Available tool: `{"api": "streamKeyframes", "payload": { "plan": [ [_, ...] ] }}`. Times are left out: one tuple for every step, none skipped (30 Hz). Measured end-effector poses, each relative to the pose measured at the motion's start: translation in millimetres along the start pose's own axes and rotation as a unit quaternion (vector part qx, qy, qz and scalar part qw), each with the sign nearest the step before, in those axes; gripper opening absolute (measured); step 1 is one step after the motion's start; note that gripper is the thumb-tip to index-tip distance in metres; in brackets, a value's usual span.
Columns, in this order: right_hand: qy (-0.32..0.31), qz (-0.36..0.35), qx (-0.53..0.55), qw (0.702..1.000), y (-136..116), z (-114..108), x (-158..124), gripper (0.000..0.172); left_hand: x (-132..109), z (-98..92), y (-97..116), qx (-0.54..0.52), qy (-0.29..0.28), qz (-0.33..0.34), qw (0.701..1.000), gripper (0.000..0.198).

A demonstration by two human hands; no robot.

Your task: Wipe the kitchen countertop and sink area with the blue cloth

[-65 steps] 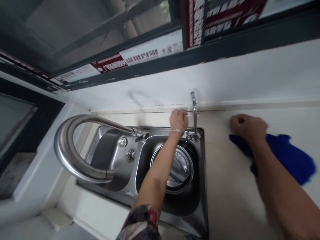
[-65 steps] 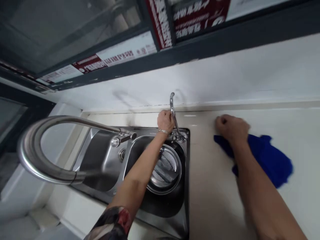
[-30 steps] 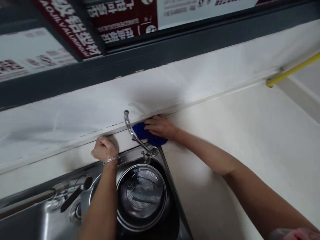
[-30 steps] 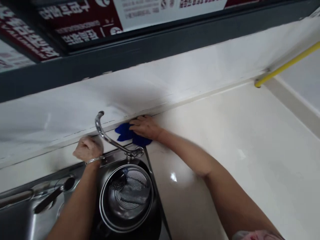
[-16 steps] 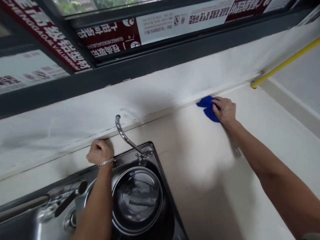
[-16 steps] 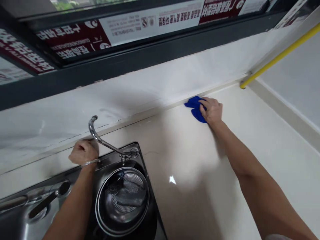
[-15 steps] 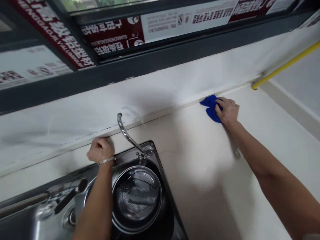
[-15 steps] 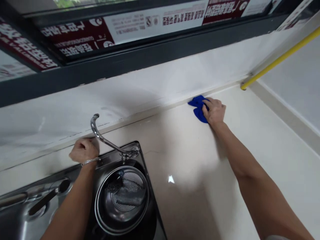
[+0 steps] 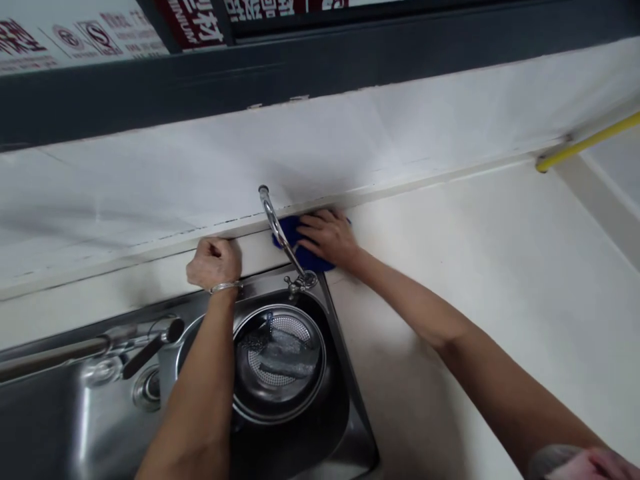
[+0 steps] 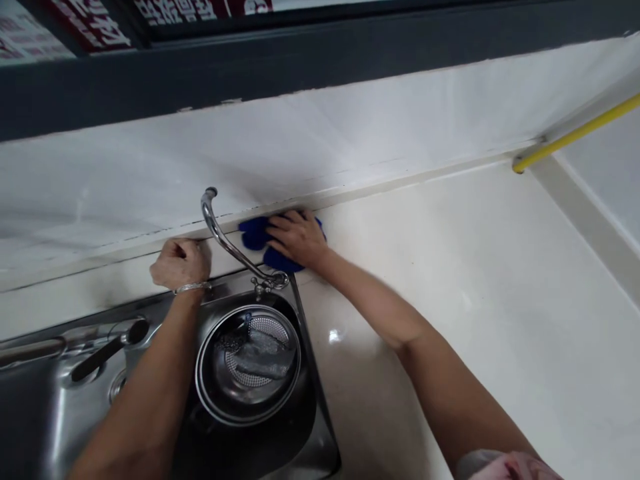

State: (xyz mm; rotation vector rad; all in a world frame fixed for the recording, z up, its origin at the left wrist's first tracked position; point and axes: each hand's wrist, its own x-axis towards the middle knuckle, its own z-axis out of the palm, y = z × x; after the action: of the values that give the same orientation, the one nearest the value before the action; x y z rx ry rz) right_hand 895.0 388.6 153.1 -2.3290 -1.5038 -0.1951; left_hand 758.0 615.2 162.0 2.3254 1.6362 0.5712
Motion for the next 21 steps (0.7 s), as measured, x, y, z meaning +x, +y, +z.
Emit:
{"api": "streamKeyframes", "payload": {
  "plan": [
    [-0.011,-0.028,0.013,0.999,-5.6,4.5,10.7,0.041,-0.3,-0.9,0.1,-0.002,-0.003,0.004,1.0,0.03],
    [-0.021,-0.049,0.024,0.998,-8.7,7.6,18.5,0.039,-0.4,-1.5,0.0,-0.004,-0.005,0.009,1.0,0.03],
    [-0.032,-0.063,0.032,0.997,-9.6,9.2,22.9,0.038,-0.4,-1.9,-0.2,-0.005,-0.009,0.016,1.0,0.03],
    [-0.039,-0.067,0.037,0.996,-8.5,9.3,23.8,0.037,-0.2,-1.9,-0.5,-0.006,-0.011,0.021,1.0,0.03],
    [-0.043,-0.063,0.04,0.996,-6.2,7.8,21.3,0.037,0.0,-1.8,-0.9,-0.005,-0.011,0.024,1.0,0.03],
    [-0.043,-0.052,0.041,0.997,-3.0,5.1,15.6,0.037,0.4,-1.4,-1.3,-0.003,-0.013,0.026,1.0,0.03],
    [-0.04,-0.039,0.04,0.998,0.4,1.0,6.7,0.036,0.8,-0.9,-1.6,0.0,-0.013,0.026,1.0,0.03],
    [-0.034,-0.022,0.036,0.999,3.2,-4.2,-5.1,0.036,1.2,-0.5,-1.8,0.006,-0.013,0.025,1.0,0.031],
    [-0.027,-0.003,0.031,0.999,4.9,-10.3,-19.7,0.036,1.5,-0.2,-1.8,0.013,-0.014,0.023,1.0,0.032],
    [-0.019,0.013,0.025,0.999,4.7,-17.3,-37.1,0.035,1.7,-0.1,-1.5,0.022,-0.016,0.021,0.999,0.032],
    [-0.01,0.025,0.017,0.999,2.0,-24.8,-57.4,0.034,1.7,-0.3,-1.0,0.029,-0.02,0.021,0.999,0.033],
    [-0.001,0.032,0.011,0.999,-3.5,-32.6,-80.7,0.033,1.5,-0.6,-0.3,0.035,-0.022,0.022,0.999,0.033],
    [0.008,0.032,0.006,0.999,-12.1,-40.6,-106.9,0.032,1.2,-1.0,0.5,0.039,-0.023,0.021,0.999,0.034],
    [0.023,0.025,0.005,0.999,-23.7,-48.4,-136.0,0.03,0.7,-1.5,1.3,0.04,-0.023,0.021,0.999,0.034],
    [0.03,0.014,0.009,0.999,-37.6,-55.9,-167.2,0.029,0.2,-1.9,2.2,0.039,-0.022,0.02,0.999,0.034],
    [0.021,0.006,0.017,1.0,-53.2,-63.0,-199.8,0.029,-0.3,-2.3,2.9,0.037,-0.021,0.018,0.999,0.035],
    [0.011,-0.008,0.026,1.0,-69.2,-69.5,-232.4,0.03,-0.7,-2.4,3.4,0.035,-0.02,0.014,0.999,0.035],
    [-0.019,-0.011,0.033,0.999,-84.4,-75.4,-263.3,0.032,-1.1,-2.3,3.7,0.034,-0.018,0.008,0.999,0.034],
    [-0.03,-0.019,0.038,0.999,-97.6,-80.6,-290.6,0.032,-1.3,-2.0,3.7,0.032,-0.018,0.003,0.999,0.034],
    [-0.049,-0.026,0.039,0.998,-107.9,-84.9,-312.5,0.033,-1.5,-1.4,3.6,0.031,-0.017,0.0,0.999,0.034],
    [-0.059,-0.042,0.042,0.997,-114.4,-88.1,-327.4,0.031,-1.6,-0.6,3.4,0.029,-0.016,-0.003,0.999,0.034]
  ]
}}
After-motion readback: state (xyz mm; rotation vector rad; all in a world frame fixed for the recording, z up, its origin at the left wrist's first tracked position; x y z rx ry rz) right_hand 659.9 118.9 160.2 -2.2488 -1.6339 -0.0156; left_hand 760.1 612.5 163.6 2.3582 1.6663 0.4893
